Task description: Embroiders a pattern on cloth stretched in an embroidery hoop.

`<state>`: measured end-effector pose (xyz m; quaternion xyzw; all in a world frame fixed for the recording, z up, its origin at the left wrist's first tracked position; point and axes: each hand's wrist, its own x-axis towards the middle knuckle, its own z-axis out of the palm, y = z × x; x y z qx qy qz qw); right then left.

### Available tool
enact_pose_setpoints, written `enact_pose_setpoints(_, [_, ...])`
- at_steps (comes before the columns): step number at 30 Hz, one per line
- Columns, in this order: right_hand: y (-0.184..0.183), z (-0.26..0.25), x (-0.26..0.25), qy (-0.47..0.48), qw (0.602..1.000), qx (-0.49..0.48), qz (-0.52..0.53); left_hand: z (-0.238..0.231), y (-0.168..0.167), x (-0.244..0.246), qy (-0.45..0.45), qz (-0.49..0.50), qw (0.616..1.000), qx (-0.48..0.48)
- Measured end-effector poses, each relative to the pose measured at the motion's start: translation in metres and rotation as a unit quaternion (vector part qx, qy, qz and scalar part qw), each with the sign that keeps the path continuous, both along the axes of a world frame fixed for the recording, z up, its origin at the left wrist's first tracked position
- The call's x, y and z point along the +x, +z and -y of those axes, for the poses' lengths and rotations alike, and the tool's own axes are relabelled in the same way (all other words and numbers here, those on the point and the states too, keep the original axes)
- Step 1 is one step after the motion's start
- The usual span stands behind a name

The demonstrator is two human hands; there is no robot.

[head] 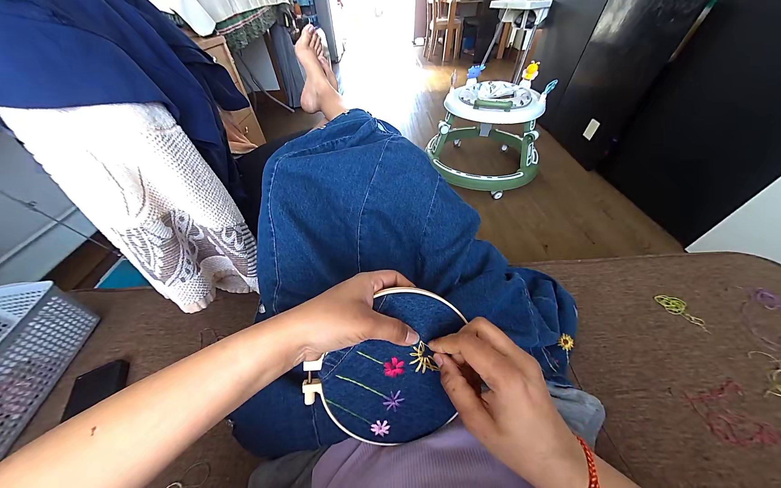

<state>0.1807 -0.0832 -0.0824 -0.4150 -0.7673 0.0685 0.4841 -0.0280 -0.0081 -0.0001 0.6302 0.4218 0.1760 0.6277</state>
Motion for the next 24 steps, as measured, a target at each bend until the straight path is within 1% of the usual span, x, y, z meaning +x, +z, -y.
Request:
enact_pose_setpoints(9, [0.0008, -0.0005, -0.0006, 0.015, 0.999, -0.021, -0.023, 0.0007, 0.0011, 0.0003, 0.002, 0.000, 1.000, 0.003])
enact_pose_setpoints(17, [0.0015, -0.0004, -0.0010, -0.001, 1.000, -0.020, -0.008, 0.0021, 0.0015, 0.0013, 0.008, -0.009, 1.000, 0.004])
enact_pose_setpoints(24, [0.0046, 0.0021, -0.0021, -0.026, 0.999, -0.001, 0.020, 0.0020, 0.0016, 0.0014, 0.008, -0.006, 1.000, 0.003])
